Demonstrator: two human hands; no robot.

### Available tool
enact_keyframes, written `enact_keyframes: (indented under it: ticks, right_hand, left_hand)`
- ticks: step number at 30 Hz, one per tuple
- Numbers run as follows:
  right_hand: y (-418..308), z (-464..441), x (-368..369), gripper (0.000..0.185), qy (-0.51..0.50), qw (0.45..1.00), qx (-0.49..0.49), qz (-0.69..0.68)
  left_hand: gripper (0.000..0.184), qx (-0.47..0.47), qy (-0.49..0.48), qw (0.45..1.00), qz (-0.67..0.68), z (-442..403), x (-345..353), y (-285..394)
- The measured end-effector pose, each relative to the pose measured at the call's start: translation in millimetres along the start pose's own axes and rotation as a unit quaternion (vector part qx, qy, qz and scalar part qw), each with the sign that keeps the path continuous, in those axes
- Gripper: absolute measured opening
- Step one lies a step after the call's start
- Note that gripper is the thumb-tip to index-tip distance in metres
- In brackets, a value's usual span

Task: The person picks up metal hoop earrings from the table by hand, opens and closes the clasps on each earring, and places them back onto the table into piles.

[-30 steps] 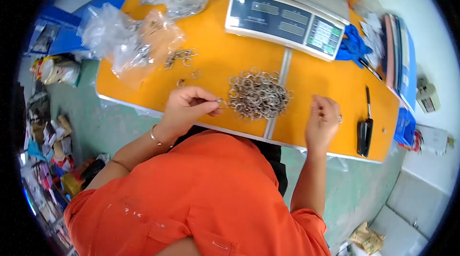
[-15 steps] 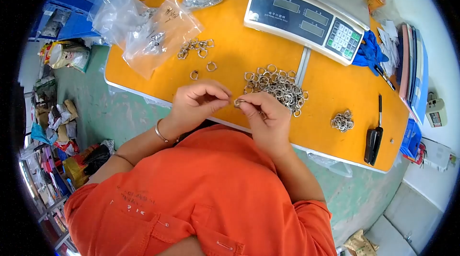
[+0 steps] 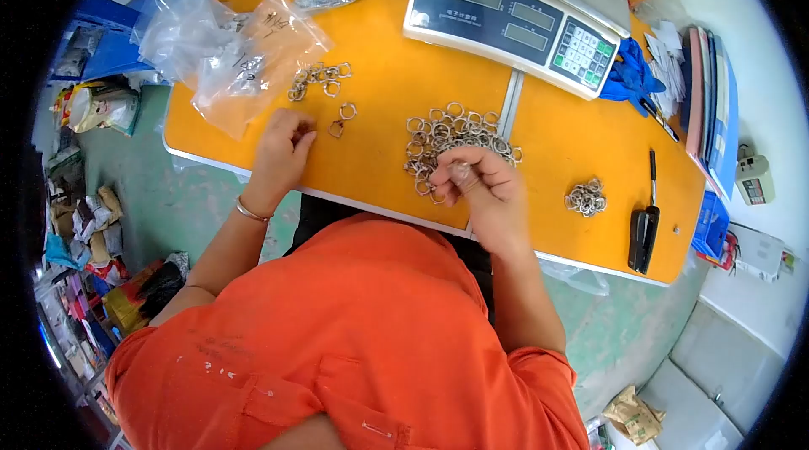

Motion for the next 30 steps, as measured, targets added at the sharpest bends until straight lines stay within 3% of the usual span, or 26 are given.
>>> enact_keyframes:
  ticks: [1,3,5,7,11,17,19,21,22,25,27,30]
  right_hand:
    - [-3.0,-0.3,-4.9,0.013,0.003,1.000,0.000,0.002]
    - [-29.6,7.6,-20.8,0.013,0.156,0.952,-0.120,0.234]
    - [-24.1,3.1,-31.1,0.013,0.141,0.962,-0.104,0.207]
    - [-5.6,-3.4,-38.1,0.012,0.089,0.993,0.002,0.074]
    - [8.1,-3.7,-34.1,0.011,0.045,0.996,0.055,-0.050]
    - [5.3,-1.9,-31.4,0.011,-0.004,0.993,0.044,-0.111]
    - [4.5,-2.3,-30.2,0.010,-0.015,0.992,0.045,-0.121]
    - [-4.9,-1.7,-35.4,0.009,0.066,0.995,-0.013,0.070]
    - [-4.8,-2.3,-34.6,0.009,0.064,0.995,-0.013,0.070]
    - [-7.8,-1.2,-32.4,0.009,0.043,0.998,-0.020,0.039]
    - [-3.3,-1.4,-22.5,0.008,-0.044,0.993,0.024,-0.107]
    - [1.5,-1.3,-19.5,0.009,-0.080,0.984,0.047,-0.154]
  left_hand:
    - [0.019,-0.034,0.009,0.999,0.029,0.4,-0.4,-2.3]
    - [0.018,-0.008,0.022,0.999,0.028,-1.3,1.4,4.7]
    - [0.016,0.020,0.037,0.999,0.027,-6.5,1.6,16.1]
    - [0.017,0.027,-0.002,0.997,0.066,-13.6,9.9,30.1]
    - [0.017,0.045,-0.013,0.998,0.030,-10.1,22.6,21.4]
    - [0.015,-0.021,-0.033,0.993,0.114,-6.6,21.6,18.8]
    - [0.012,-0.161,-0.009,0.916,0.366,2.1,38.7,12.9]
    - [0.012,-0.169,0.000,0.887,0.430,-1.3,40.0,27.6]
    - [0.013,-0.176,0.008,0.852,0.494,-3.0,41.1,35.9]
    - [0.015,-0.144,-0.021,0.860,0.490,-8.4,40.3,54.5]
    - [0.017,-0.144,-0.025,0.856,0.495,-9.2,41.8,61.2]
    - [0.015,-0.087,-0.031,0.871,0.482,-14.4,38.3,70.8]
Point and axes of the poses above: each hand's wrist, its own z-axis away from the middle knuckle, its own x-axis out of the palm, y = z × x, the point moved 8 cm from there along -z, towards the middle knuckle, and after that the axes turned 14 degrees about x, right-handed, at the moved point
